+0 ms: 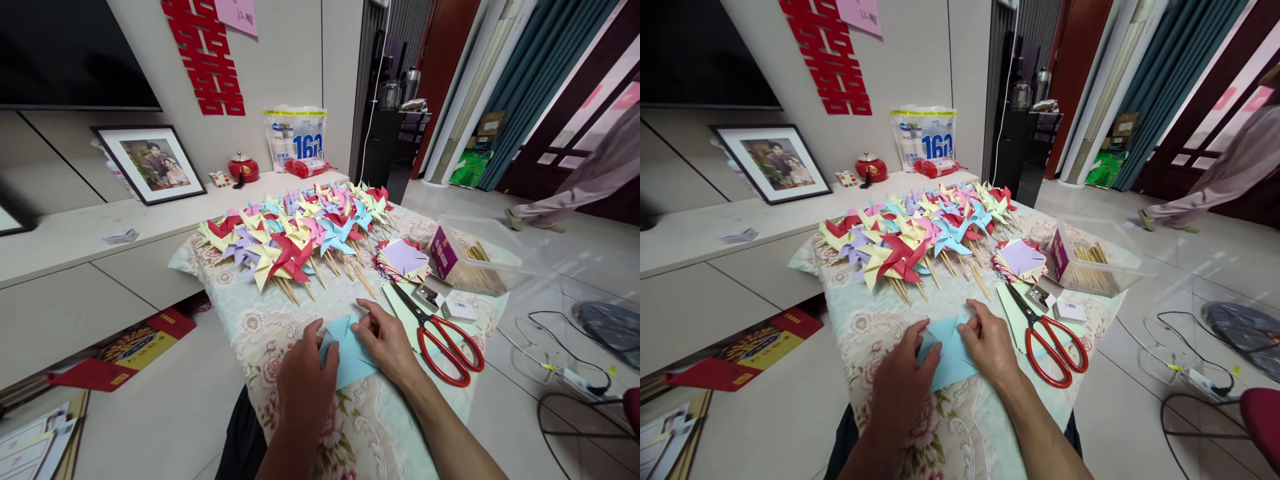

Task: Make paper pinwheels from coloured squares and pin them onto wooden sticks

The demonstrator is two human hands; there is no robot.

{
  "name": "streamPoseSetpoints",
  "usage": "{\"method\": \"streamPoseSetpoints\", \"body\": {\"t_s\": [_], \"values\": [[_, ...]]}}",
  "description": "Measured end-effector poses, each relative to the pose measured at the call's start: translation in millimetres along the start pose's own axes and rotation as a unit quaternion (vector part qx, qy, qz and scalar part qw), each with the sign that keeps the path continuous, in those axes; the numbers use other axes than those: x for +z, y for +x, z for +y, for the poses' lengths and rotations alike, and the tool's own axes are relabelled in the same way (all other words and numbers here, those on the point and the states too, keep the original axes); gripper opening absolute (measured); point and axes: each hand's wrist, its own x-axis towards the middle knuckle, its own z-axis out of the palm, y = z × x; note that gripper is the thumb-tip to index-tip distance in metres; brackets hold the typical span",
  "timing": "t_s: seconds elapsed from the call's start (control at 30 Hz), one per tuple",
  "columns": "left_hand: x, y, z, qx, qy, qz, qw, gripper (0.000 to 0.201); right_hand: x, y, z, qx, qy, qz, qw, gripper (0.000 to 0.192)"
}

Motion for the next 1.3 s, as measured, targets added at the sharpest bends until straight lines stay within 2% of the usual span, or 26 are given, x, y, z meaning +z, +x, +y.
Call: {"method": "streamPoseSetpoints", "body": {"t_s": [0.07,0.17,0.23,0.3,0.37,0.43,0.53,0.63,0.87,1.1,1.3], "values": [[6.0,-1.2,-4.0,0.048,0.077,0.049,0.995,0.043,0.4,-4.0,2.2,-0.030,-0.102,0.004,0.994,0.046],[14.9,-4.6,-7.5,0.108,0.176,0.143,0.968,0.049,1.7,-8.5,3.6,-0.049,-0.202,0.010,0.978,0.050],[19.5,-7.4,-9.5,0.144,0.204,0.190,0.949,0.049,2.7,-10.3,2.9,-0.058,-0.238,0.015,0.969,0.052],[23.0,-9.4,-13.8,0.203,0.210,0.206,0.934,0.040,3.5,-11.4,1.4,-0.065,-0.273,0.017,0.960,0.054],[25.5,-10.3,-20.7,0.284,0.203,0.182,0.919,0.030,3.9,-12.3,0.6,-0.068,-0.304,0.014,0.950,0.054],[26.5,-10.3,-27.8,0.347,0.183,0.125,0.911,0.029,3.8,-13.1,1.5,-0.070,-0.314,0.011,0.947,0.053],[23.9,-11.4,-32.6,0.357,0.162,0.042,0.919,0.032,2.5,-13.8,6.2,-0.072,-0.292,0.018,0.954,0.051],[18.3,-15.6,-29.3,0.336,0.166,-0.007,0.927,0.042,0.2,-13.4,11.5,-0.071,-0.253,0.033,0.964,0.051],[13.5,-24.3,-28.2,0.338,0.202,-0.034,0.919,0.059,-1.1,-7.7,10.3,-0.045,-0.183,0.071,0.979,0.042],[13.5,-25.1,-30.6,0.330,0.208,-0.058,0.919,0.060,-1.5,8.8,-0.9,0.024,-0.170,0.038,0.984,0.050],[10.1,-30.0,-30.4,0.327,0.192,-0.063,0.923,0.057,1.7,17.8,2.0,0.034,-0.094,0.012,0.995,0.055]]}}
